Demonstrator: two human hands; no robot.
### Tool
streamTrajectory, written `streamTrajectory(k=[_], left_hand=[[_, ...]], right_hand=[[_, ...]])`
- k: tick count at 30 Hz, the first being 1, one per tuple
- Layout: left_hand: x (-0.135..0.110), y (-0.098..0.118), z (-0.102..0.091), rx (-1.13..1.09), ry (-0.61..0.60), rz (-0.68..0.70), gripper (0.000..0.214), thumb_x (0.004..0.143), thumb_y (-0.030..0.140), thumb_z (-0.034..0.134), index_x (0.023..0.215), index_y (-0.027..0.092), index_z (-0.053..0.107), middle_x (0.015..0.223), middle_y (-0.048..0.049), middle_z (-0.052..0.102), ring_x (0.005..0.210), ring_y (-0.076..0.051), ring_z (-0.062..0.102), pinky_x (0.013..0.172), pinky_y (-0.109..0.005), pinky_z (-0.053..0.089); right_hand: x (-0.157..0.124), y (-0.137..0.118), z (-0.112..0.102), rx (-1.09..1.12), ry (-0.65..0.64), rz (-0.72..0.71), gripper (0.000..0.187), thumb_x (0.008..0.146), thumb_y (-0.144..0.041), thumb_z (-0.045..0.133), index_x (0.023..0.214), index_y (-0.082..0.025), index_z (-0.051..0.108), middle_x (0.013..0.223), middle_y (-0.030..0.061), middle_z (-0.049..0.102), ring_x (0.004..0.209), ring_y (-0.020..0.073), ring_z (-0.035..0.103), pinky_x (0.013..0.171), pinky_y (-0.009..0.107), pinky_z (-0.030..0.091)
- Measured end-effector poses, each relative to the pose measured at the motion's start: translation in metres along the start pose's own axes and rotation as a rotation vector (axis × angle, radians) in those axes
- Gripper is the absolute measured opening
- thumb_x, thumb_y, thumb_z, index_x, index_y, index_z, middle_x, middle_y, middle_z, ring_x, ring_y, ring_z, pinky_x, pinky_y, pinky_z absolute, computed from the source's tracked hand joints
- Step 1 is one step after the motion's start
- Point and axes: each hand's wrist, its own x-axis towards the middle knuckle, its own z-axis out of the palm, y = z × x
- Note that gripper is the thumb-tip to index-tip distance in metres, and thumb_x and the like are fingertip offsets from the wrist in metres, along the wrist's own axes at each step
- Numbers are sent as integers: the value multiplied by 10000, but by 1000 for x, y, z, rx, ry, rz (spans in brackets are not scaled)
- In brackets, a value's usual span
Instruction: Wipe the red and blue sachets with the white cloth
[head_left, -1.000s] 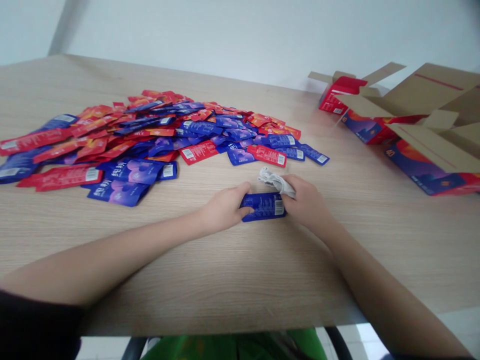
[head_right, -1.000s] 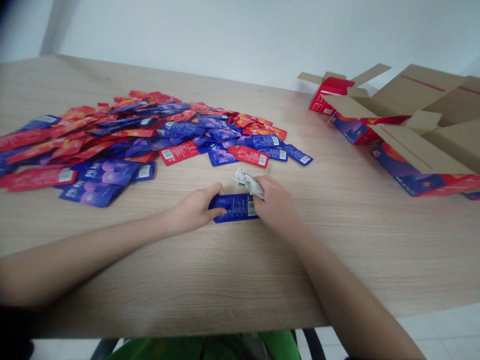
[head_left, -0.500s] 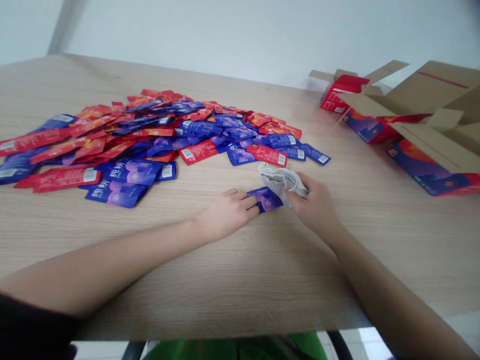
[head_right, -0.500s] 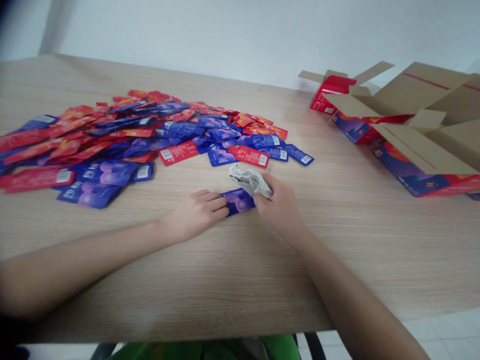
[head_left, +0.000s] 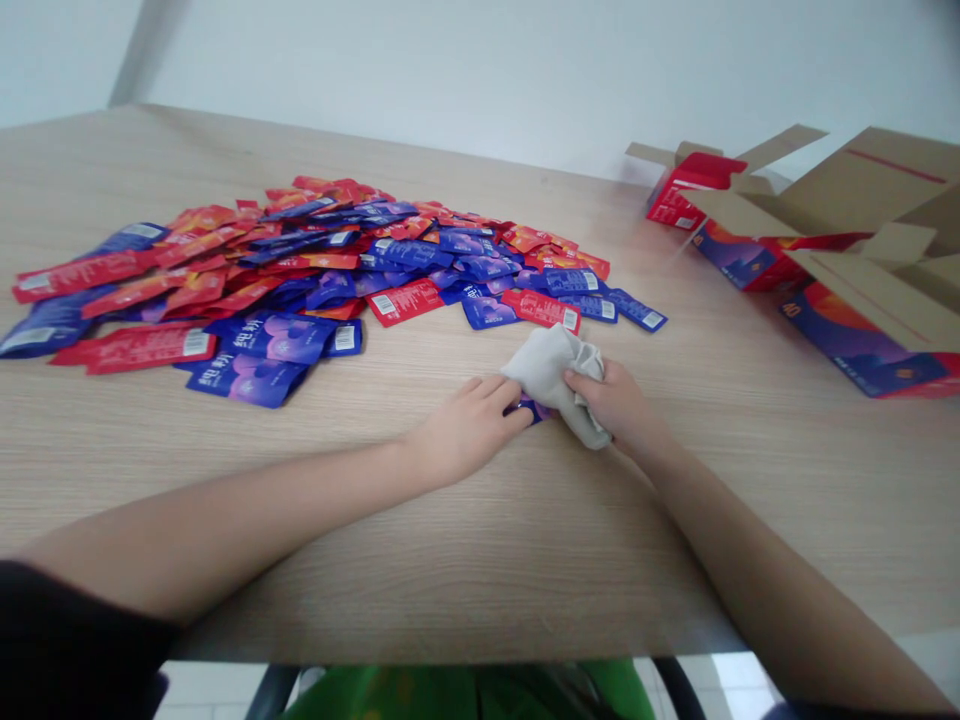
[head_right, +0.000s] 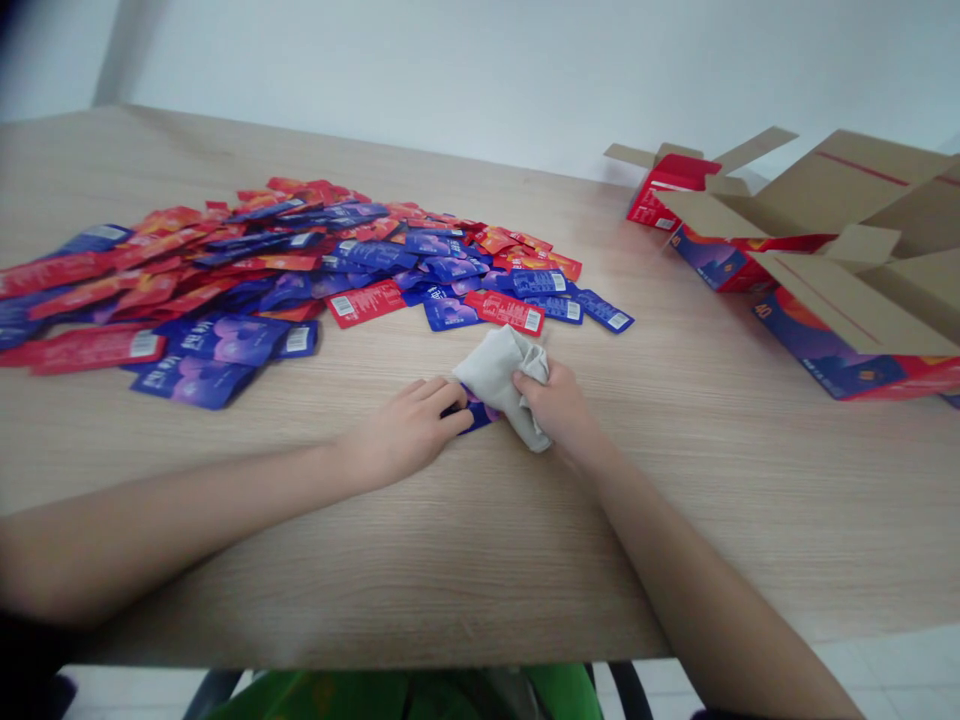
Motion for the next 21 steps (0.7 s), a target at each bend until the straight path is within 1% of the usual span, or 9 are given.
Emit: streamTrajectory(k=[3,5,7,10,13,15,16,18,21], left_hand=[[-1,3,0,-25,1,-83,207,945,174,476,1107,221,596,1150,-79,556,1089,-236,535,905,-377,487],[-1,3,2,-44,-5,-113,255,940,146,451,1164,193,564,1213,-98,543,1104,-235,549,923,-378,493],[-1,2,6,-74,-14,-119,303,919,108,441,1207,140,529,1241,-119,548,1110,-232,569,941,-367,493],[-1,0,10,-105,-25,-103,335,907,82,432,1233,94,511,1268,-142,561,1181,-239,559,991,-365,471],[-2,1,12,-114,-55,-56,359,928,75,412,1271,119,509,1313,-122,569,1287,-248,499,1053,-393,428],[-2,4,12,-114,-71,-39,388,938,74,405,1312,129,493,1360,-112,555,1331,-262,460,1075,-417,405],[-3,6,11,-109,-78,-40,399,941,77,403,1328,127,486,1380,-113,545,1342,-268,447,1077,-423,401],[-3,11,8,-95,-87,-62,409,941,87,403,1341,115,485,1392,-122,540,1341,-270,445,1073,-416,401],[-4,21,0,-88,-116,-96,426,936,158,437,1355,101,487,1400,-136,537,1317,-278,465,1065,-405,405]], right_hand=[[-1,-4,-2,-166,9,-56,295,729,-297,618,984,-164,685,909,76,740,806,241,665,711,355,505],[-2,-6,-2,-253,-4,-74,272,743,-275,599,974,-163,689,887,80,741,788,243,667,720,365,506],[-2,-7,-3,-277,-12,-74,250,745,-277,597,944,-158,691,854,81,739,767,244,668,712,364,508],[-1,-7,-5,-185,5,-72,268,744,-327,612,942,-161,684,881,75,741,777,240,675,684,344,516],[-3,-9,-6,131,16,-20,356,727,-397,645,1005,-174,660,905,66,743,800,245,688,654,335,533],[-4,-10,-4,307,-7,36,411,722,-416,655,1064,-188,635,876,58,743,782,254,696,631,344,543],[-5,-10,-1,333,-16,54,417,724,-417,654,1074,-193,629,864,56,743,772,255,698,625,349,546],[-6,-6,5,293,4,53,395,728,-405,644,1058,-189,635,881,57,743,785,252,698,650,353,550],[-7,3,16,191,92,-10,384,737,-378,627,1064,-176,641,1016,66,733,906,236,680,788,360,536]])
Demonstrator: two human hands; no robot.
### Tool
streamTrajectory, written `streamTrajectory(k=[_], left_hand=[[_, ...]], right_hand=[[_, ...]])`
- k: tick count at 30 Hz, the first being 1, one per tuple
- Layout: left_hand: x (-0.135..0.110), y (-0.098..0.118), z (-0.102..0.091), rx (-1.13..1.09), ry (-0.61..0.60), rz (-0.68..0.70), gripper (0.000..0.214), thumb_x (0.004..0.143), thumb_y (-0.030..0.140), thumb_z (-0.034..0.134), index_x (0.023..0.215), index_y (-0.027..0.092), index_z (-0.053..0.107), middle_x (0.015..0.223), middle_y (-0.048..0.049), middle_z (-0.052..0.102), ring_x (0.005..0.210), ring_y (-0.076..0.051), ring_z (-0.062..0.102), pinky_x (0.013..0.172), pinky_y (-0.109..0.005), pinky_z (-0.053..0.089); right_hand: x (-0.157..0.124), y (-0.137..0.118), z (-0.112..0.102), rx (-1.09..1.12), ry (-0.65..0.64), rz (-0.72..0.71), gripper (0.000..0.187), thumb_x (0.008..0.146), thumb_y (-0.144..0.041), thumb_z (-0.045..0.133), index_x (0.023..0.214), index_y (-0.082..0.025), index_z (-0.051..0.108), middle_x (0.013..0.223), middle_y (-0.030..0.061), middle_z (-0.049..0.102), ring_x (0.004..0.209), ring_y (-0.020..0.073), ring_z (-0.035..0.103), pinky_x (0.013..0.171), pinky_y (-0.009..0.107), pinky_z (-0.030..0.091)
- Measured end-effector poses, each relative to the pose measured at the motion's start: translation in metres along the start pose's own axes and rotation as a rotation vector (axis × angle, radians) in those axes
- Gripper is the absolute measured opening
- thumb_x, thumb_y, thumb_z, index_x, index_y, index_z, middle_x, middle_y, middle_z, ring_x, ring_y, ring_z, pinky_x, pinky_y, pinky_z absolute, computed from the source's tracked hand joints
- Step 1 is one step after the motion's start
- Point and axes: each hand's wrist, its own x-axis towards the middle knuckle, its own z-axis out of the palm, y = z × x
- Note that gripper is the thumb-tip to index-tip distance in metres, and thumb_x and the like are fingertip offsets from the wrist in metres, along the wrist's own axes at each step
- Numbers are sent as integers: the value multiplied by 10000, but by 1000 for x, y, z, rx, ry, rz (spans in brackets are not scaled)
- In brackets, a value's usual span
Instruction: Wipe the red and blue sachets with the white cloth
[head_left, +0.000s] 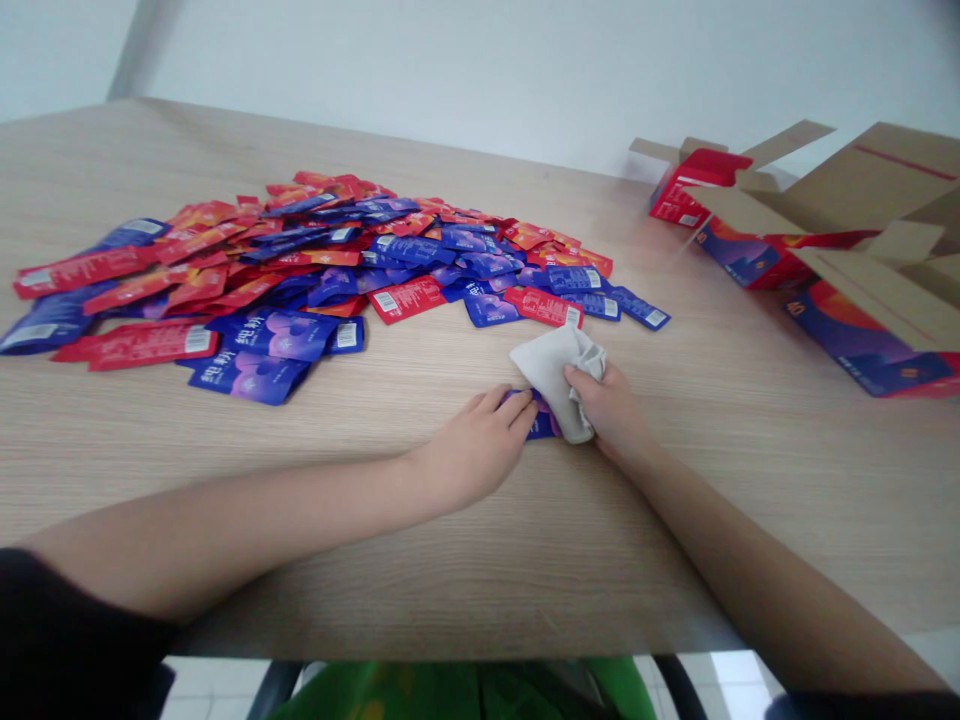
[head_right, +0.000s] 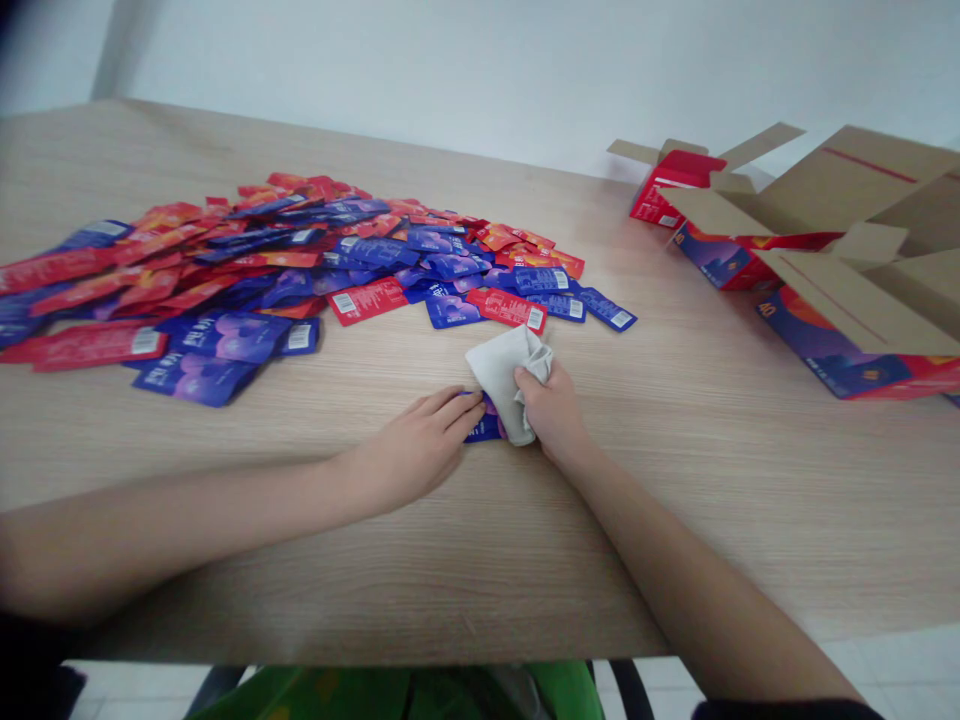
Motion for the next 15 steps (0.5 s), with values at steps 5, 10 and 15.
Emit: streamTrajectory(k=[5,10,15], left_hand=[[-8,16,-10,38,-91,-143,558,931,304,457,1423,45,420,1491,-207,417,1345,-367,430,1040,-477,424],[-16,29,-11,138,-157,-198,568,929,281,435,1437,27,412,1505,-222,377,1360,-383,414,1065,-499,402],[-26,38,-14,175,-205,-203,631,922,345,463,1430,-26,408,1501,-256,346,1374,-407,383,1094,-519,368]], right_hand=[[1,7,3,-160,37,-119,405,785,-342,577,1149,-175,631,1095,74,719,985,232,661,903,390,491],[5,6,-1,-167,-8,-122,422,777,-336,585,1160,-163,625,1102,83,719,976,238,664,897,396,497],[6,6,2,-138,5,-143,428,777,-322,586,1176,-169,621,1130,83,714,1015,238,659,914,397,497]])
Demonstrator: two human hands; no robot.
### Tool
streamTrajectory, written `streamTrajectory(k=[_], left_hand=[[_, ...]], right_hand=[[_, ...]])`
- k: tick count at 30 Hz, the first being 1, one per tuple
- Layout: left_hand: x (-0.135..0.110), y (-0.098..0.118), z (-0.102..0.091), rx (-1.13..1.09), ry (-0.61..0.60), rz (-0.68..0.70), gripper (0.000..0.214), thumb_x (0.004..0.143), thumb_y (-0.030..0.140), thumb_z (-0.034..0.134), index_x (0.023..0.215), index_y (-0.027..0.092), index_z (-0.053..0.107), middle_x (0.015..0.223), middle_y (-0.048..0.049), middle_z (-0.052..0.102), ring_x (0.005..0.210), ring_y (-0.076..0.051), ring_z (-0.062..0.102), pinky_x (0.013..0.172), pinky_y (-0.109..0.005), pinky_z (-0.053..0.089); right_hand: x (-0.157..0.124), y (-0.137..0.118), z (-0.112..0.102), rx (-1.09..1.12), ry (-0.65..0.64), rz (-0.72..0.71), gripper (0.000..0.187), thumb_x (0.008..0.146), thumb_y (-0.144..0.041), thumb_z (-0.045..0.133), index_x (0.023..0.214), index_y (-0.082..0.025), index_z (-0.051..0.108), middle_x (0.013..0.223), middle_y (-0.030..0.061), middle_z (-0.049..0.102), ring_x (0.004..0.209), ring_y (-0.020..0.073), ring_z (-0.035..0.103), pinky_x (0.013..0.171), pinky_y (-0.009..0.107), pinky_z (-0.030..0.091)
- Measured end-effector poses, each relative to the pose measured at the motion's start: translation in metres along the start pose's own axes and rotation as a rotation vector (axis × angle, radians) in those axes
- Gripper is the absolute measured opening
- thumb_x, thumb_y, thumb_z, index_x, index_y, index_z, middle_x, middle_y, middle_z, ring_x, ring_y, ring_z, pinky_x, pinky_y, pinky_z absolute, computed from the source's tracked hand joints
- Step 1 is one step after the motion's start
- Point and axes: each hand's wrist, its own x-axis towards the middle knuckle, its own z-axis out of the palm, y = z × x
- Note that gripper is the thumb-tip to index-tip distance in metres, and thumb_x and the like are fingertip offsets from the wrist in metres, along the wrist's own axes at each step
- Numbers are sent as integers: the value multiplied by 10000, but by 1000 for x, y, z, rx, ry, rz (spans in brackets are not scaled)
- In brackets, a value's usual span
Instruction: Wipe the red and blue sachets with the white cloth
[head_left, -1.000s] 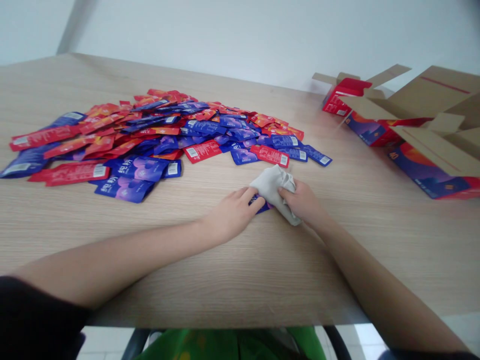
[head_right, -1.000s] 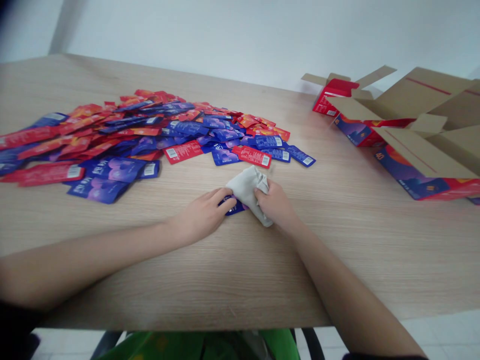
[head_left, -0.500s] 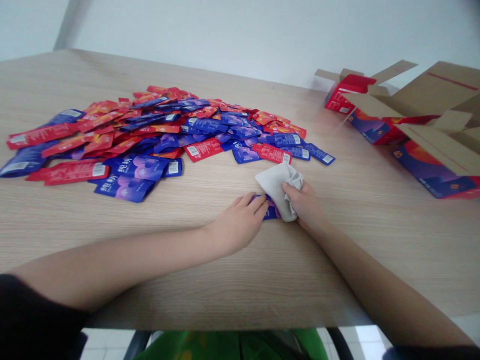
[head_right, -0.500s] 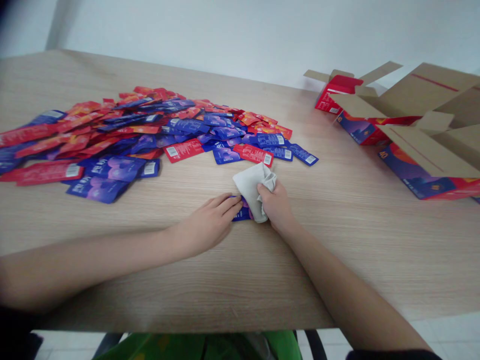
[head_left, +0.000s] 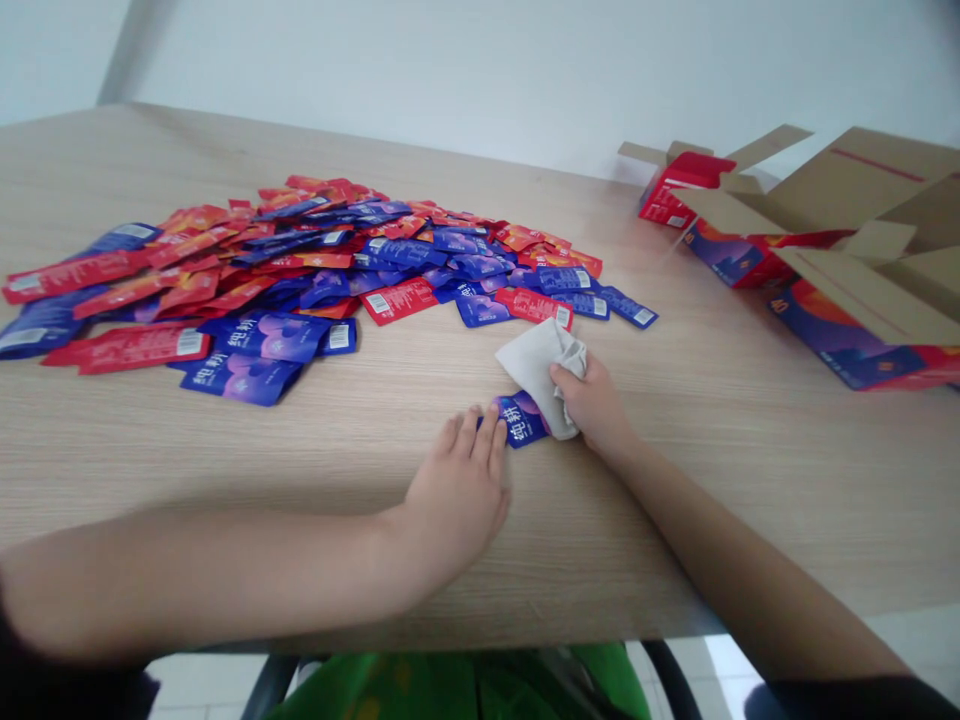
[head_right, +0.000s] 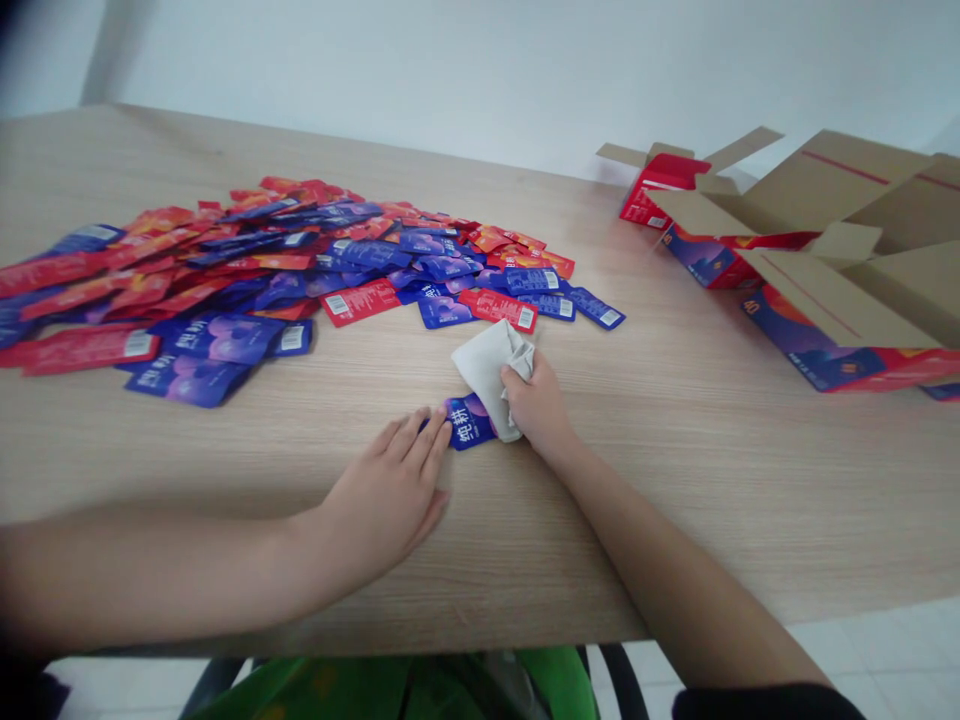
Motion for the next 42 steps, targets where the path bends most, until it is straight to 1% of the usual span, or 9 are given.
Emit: streamTrajectory(k=[5,10,12,16,22,27,31,39,42], left_hand=[[3,0,3,-4,25,-24,585,934,334,450,1397,-24,460,1480,-255,386,1340,-393,438,1057,-496,406],[6,2,8,6,67,-21,579,938,358,433,1387,-5,478,1465,-252,421,1314,-387,462,985,-483,454],[6,2,7,0,75,-17,593,944,362,419,1394,-23,461,1463,-262,421,1319,-397,449,980,-489,450],[6,2,5,16,72,13,576,952,350,395,1330,-67,515,1370,-297,515,1293,-416,465,988,-496,434],[6,2,3,51,49,50,522,936,329,441,1263,-53,582,1307,-305,565,1258,-422,497,987,-493,429],[5,4,6,37,35,-12,687,949,479,411,1362,-67,470,1429,-312,439,1319,-426,439,1014,-494,424],[4,4,5,32,36,0,689,927,484,478,1367,-46,457,1423,-316,445,1313,-434,447,1011,-490,433],[2,4,3,54,55,47,505,953,320,471,1282,-54,554,1350,-319,518,1283,-417,485,997,-480,440],[2,3,3,54,43,64,495,948,305,487,1303,-34,553,1343,-304,534,1280,-408,487,989,-476,443]], right_hand=[[-3,-7,-5,-16,44,-96,406,821,-322,548,1200,-183,596,1167,85,694,1042,239,646,929,408,495],[-22,-34,-23,-268,220,-417,465,874,-215,454,1339,-193,480,1286,130,611,1177,264,574,1016,455,440],[-32,-41,-24,-412,81,-524,554,837,-117,420,1382,-218,449,1346,118,574,1239,260,534,1050,458,418],[-52,-34,-4,-741,-407,-656,612,777,-41,406,1370,-153,511,1413,160,521,1337,291,446,1118,490,351],[-72,-26,17,-972,-407,-661,565,845,-100,401,1403,-30,463,1498,245,394,1410,343,324,1156,527,269],[-60,-26,4,-1047,-351,-485,608,840,-126,374,1441,-36,398,1524,240,353,1417,379,296,1114,659,223],[-42,-20,-5,-1038,-328,-392,600,860,-165,372,1451,-58,379,1537,220,338,1421,356,294,1110,625,251],[-69,-30,21,-967,-423,-532,523,914,-141,339,1426,-96,439,1536,201,355,1426,312,290,1134,585,187],[-72,-32,20,-957,-447,-545,544,908,-122,332,1445,-99,414,1547,192,340,1437,301,272,1134,586,190]])
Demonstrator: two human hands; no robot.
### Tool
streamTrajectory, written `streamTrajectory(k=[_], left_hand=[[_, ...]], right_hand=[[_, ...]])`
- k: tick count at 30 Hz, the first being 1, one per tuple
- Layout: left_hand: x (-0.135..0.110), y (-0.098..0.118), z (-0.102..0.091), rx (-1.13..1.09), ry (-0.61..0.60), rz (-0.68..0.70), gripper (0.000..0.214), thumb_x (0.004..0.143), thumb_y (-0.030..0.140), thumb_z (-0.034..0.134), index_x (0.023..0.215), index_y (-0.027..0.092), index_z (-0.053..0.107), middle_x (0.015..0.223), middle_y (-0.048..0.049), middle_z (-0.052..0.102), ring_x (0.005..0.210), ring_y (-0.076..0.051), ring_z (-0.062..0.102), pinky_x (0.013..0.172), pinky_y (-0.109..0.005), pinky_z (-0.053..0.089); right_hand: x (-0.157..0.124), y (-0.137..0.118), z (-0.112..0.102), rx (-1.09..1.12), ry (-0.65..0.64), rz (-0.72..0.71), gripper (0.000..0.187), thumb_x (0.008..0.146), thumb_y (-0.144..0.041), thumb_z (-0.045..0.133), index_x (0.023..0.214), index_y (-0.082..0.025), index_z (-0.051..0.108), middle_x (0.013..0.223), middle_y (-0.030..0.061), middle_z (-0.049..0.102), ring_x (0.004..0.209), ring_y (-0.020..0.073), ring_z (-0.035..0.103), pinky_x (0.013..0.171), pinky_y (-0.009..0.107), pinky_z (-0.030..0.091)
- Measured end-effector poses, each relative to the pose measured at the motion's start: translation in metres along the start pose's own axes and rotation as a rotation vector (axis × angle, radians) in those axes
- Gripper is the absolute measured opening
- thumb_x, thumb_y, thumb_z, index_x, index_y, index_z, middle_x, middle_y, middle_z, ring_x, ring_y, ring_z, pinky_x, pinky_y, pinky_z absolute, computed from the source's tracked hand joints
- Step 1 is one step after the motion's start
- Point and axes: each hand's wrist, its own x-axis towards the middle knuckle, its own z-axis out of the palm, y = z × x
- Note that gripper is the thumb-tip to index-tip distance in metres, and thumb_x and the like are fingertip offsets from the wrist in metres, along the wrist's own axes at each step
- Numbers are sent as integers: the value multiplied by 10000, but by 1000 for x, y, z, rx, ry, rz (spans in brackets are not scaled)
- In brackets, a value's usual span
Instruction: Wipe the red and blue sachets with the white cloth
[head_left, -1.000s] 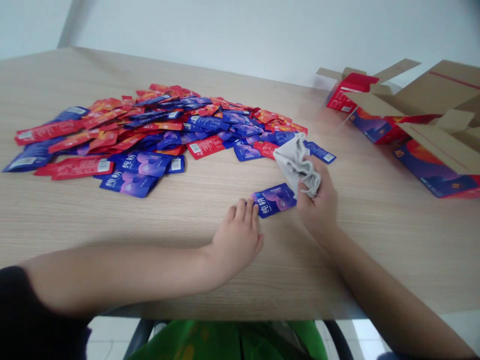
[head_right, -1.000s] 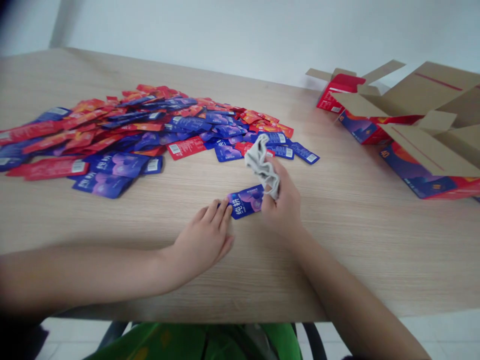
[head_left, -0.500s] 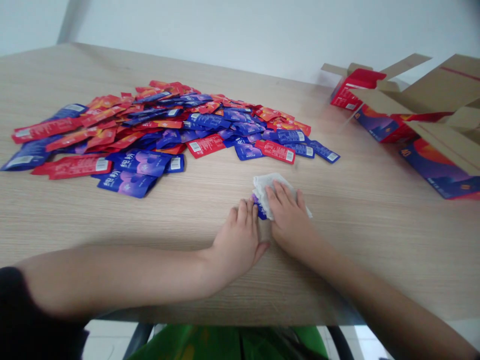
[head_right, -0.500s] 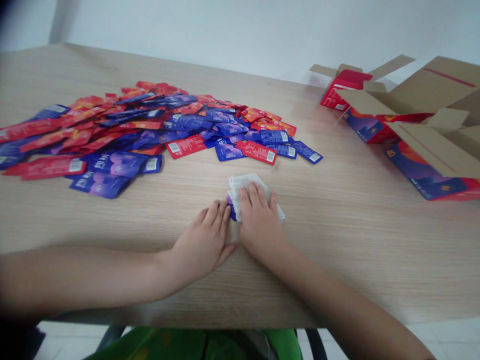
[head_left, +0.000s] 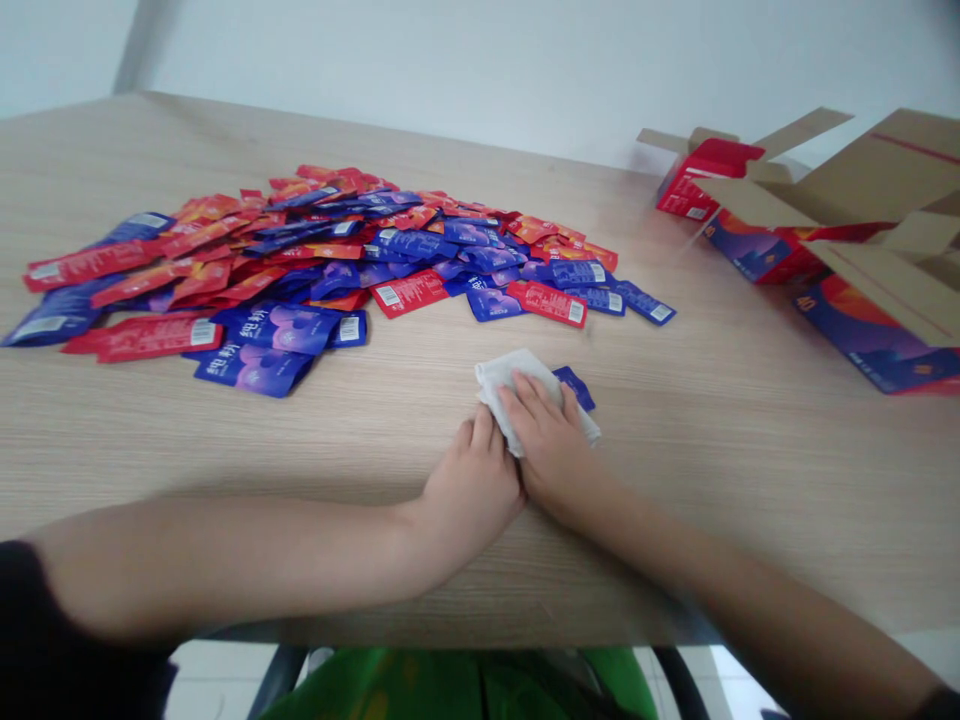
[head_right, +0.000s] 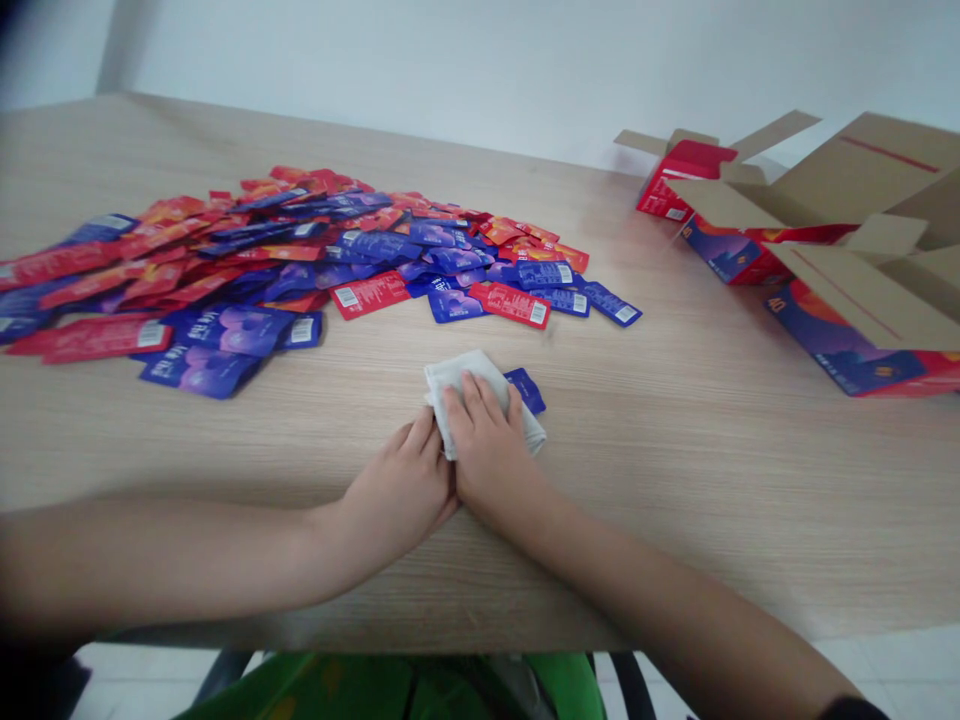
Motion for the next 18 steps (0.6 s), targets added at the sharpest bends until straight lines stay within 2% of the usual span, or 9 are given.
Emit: streamTrajectory(k=[4,6,9,13,18], left_hand=[[2,1,0,-20,14,-75,641,945,428,485,1333,-82,499,1364,-321,506,1257,-394,490,949,-452,464],[2,2,0,-3,22,-77,676,934,438,499,1343,-100,477,1363,-328,502,1235,-398,496,932,-455,467],[2,2,0,15,40,-49,607,947,411,473,1287,-87,541,1311,-314,551,1190,-390,521,895,-454,474],[1,1,-1,42,37,-1,493,962,337,433,1236,-37,600,1259,-288,596,1158,-374,542,850,-436,480],[2,2,-1,37,37,-56,643,946,432,450,1328,-83,503,1304,-295,564,1168,-374,529,878,-433,473]], right_hand=[[3,21,-6,-39,-13,180,591,851,-78,343,1438,-62,411,1538,226,335,1423,349,297,1093,639,245],[4,26,-6,-68,-10,221,611,834,-63,350,1443,-45,396,1539,245,321,1421,369,293,1078,646,271],[1,16,-2,-108,-5,125,591,860,-64,342,1448,-63,399,1542,245,313,1425,371,288,1082,661,251],[-3,3,-1,-73,-26,-21,563,893,-82,317,1448,-101,410,1552,205,316,1436,326,284,1102,659,228],[5,27,-5,-13,-27,195,622,818,-19,298,1433,-4,386,1535,224,334,1432,332,295,1097,657,264]])
